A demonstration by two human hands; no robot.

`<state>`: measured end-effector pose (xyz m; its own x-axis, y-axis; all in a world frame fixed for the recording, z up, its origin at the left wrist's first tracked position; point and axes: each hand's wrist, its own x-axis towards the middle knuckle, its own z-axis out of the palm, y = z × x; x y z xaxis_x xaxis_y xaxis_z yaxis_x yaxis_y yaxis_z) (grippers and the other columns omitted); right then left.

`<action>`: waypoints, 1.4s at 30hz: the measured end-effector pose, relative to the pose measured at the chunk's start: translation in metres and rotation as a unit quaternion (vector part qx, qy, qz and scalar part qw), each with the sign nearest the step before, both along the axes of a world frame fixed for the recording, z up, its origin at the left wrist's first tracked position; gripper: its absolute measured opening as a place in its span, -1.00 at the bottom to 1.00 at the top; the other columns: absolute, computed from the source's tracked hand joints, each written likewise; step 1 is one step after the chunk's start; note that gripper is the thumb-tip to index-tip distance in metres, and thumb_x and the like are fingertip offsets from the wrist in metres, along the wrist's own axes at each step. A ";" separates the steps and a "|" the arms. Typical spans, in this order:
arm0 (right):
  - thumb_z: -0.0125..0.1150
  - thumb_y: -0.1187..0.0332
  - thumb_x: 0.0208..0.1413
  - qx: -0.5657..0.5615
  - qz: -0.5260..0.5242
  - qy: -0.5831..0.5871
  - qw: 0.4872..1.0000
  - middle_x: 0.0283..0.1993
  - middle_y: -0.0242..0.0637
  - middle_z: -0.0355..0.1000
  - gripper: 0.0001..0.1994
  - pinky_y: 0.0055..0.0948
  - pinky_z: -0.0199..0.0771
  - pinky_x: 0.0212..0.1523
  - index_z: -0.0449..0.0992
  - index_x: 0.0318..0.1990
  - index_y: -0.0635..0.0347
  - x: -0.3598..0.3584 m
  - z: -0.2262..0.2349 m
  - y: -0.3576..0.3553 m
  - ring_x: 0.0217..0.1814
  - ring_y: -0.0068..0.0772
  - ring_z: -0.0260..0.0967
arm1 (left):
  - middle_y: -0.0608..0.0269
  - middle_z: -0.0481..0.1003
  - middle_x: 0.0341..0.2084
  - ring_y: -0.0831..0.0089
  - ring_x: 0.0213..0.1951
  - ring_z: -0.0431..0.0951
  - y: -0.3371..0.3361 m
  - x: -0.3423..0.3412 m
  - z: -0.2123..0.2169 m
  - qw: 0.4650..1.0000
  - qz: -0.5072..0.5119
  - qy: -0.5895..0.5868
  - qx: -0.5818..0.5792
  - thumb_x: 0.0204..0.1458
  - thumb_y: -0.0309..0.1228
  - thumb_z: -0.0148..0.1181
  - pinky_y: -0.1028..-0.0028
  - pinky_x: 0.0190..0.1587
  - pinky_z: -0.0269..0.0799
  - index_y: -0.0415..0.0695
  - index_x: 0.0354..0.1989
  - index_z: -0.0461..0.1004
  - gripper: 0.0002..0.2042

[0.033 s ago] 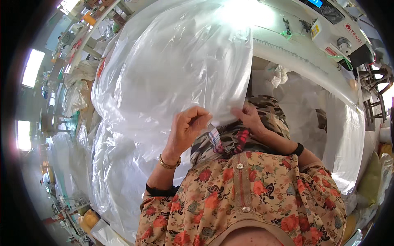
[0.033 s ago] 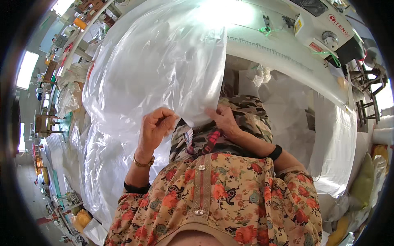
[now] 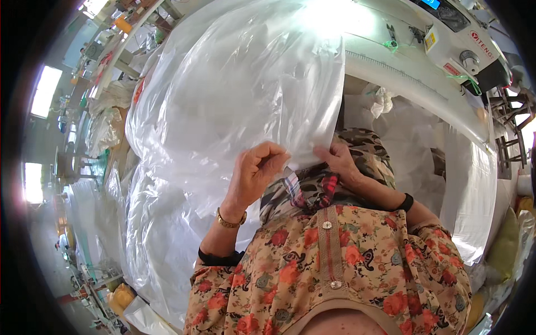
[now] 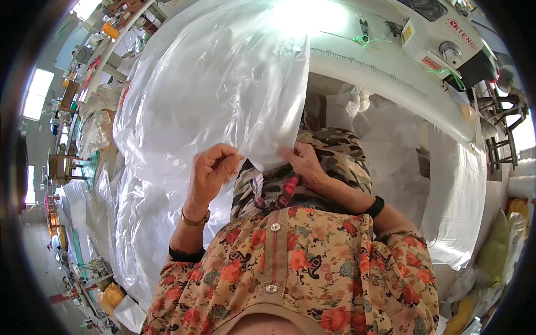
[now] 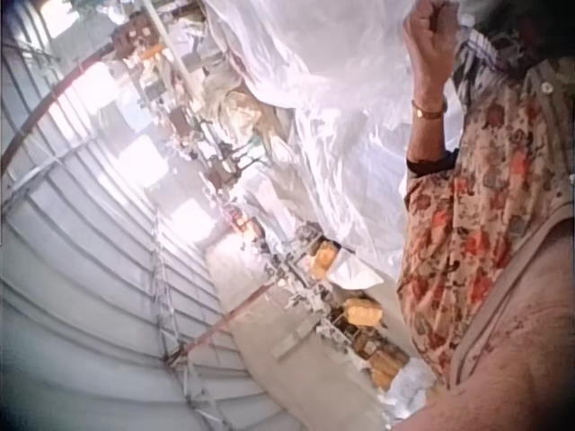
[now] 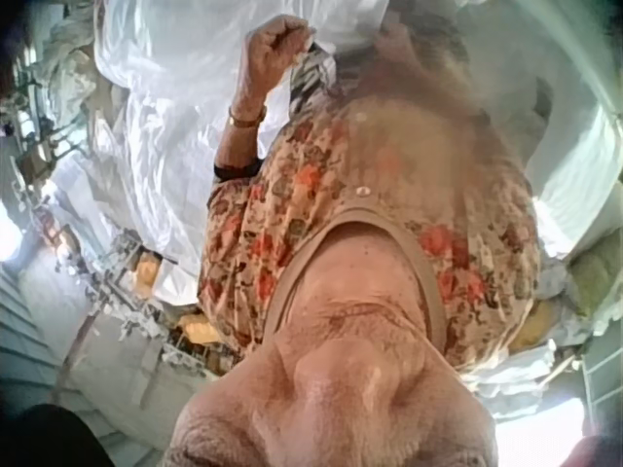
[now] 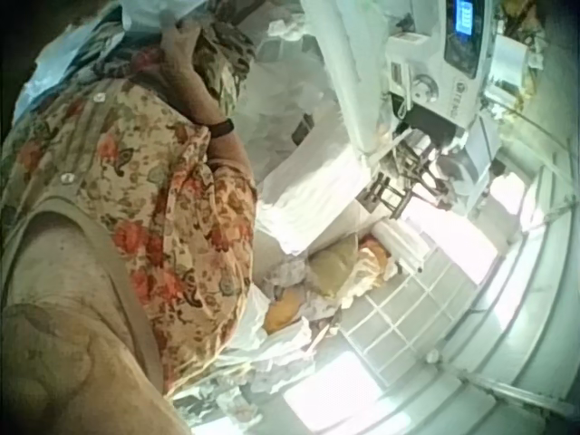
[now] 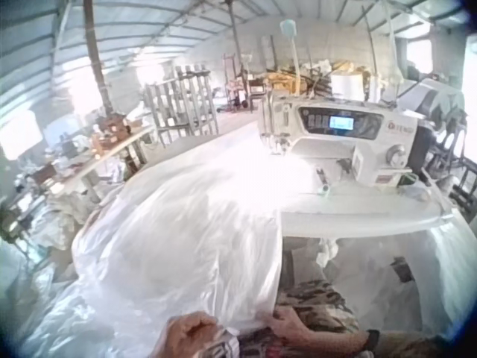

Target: Sewing the seams of a large white plastic bag using an industrial sewing machine.

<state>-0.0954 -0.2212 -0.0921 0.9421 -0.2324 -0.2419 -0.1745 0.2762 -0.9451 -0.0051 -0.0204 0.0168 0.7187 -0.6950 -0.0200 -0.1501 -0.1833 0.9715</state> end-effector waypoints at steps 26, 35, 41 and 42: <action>0.13 0.46 -0.08 -0.387 0.372 -0.312 0.784 -0.41 -0.15 0.35 -0.84 -0.17 0.38 -0.29 0.40 -0.30 0.22 -0.012 0.082 0.031 -0.28 0.04 0.40 | 0.24 0.43 -0.66 0.63 -0.65 0.31 -0.002 -0.021 0.012 0.971 -0.040 -0.203 0.120 0.08 -0.39 0.24 0.56 -0.57 0.24 -0.25 -0.36 0.50 -0.84; 0.17 0.32 0.19 -0.103 -0.174 -0.118 0.972 -0.27 -0.31 0.47 -0.83 -0.52 0.46 -0.20 0.50 -0.24 0.26 0.093 0.037 -0.019 -0.26 -0.59 0.41 | 0.11 0.40 -0.63 0.22 -0.58 0.44 0.017 -0.005 0.073 0.893 0.084 -0.425 0.124 -0.01 -0.58 0.14 0.36 -0.49 0.32 -0.25 -0.38 0.46 -0.96; 0.18 0.30 0.13 -0.100 0.046 -0.428 0.897 -0.16 -0.20 0.51 -0.77 -0.28 0.46 -0.05 0.51 -0.13 0.23 0.177 -0.016 0.034 -0.14 -0.20 0.46 | 0.08 0.39 -0.60 0.11 -0.52 0.46 -0.007 -0.026 0.085 0.856 -0.123 -0.488 0.116 -0.04 -0.60 0.12 0.25 -0.47 0.37 -0.26 -0.37 0.42 -0.94; 0.19 0.30 0.12 -0.150 0.079 -0.433 0.885 -0.15 -0.18 0.51 -0.76 -0.27 0.45 -0.05 0.51 -0.12 0.23 0.161 -0.010 0.032 -0.13 -0.17 0.46 | 0.09 0.39 -0.59 0.11 -0.51 0.47 -0.007 -0.027 0.080 0.858 -0.134 -0.477 0.136 -0.04 -0.60 0.12 0.25 -0.46 0.37 -0.24 -0.38 0.40 -0.94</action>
<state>0.0658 -0.1891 -0.1025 0.7708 -0.0128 0.6369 0.6370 0.0270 -0.7704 -0.0323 -0.0277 0.0972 0.3131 -0.9009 0.3006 -0.9252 -0.2179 0.3106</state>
